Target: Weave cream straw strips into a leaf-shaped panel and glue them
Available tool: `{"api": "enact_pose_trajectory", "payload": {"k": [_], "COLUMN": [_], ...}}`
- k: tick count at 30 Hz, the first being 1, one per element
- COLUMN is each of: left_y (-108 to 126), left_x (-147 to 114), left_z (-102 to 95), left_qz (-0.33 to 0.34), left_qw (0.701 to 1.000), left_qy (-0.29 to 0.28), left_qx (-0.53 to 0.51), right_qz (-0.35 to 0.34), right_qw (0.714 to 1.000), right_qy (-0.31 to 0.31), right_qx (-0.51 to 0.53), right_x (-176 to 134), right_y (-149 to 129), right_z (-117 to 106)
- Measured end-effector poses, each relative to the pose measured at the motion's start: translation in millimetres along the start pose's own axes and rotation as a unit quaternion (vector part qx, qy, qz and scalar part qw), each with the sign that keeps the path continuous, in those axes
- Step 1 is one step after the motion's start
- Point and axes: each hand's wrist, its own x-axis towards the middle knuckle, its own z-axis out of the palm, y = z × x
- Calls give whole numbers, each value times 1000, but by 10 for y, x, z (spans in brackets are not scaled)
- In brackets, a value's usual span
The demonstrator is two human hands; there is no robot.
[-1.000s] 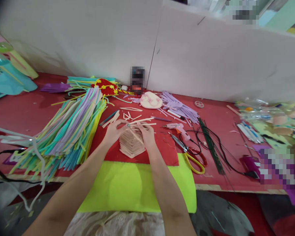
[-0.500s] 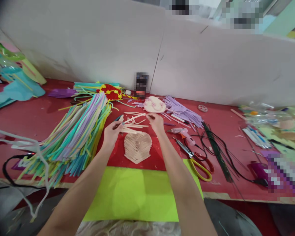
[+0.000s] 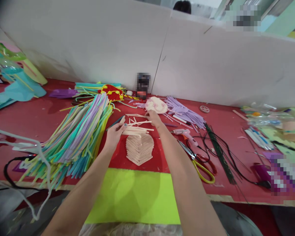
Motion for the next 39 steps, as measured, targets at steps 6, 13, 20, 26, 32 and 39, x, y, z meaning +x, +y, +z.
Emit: {"api": "enact_pose_trajectory", "payload": {"k": [6,13,20,26,32,39], "left_y": [34,-16,4,-3,-7,-17], "left_x": [-7,-21,-47,-61,-56,-33], "left_z": [16,43,80,110,129,101], "left_qz": [2,14,18,11,-16,2], "left_qw": [1000,1000,999,999,999,998], "left_qy": [-6,-21,-36,-46,-37,-45], "left_qx": [3,1,13,6,-25,-34], "right_qz": [16,34,62,70,80,80], "right_qw": [994,982,969,955,961,964], "right_qy": [59,29,92,97,60,23], "right_qx": [95,184,222,271,258,253], "right_x": [-390,-1105,-1310,-1297,-1304,-1302], "right_y": [-272,-631,-473,-399,-417,-409], "right_z": [-466,-604,-372,-365,-301,-273]}}
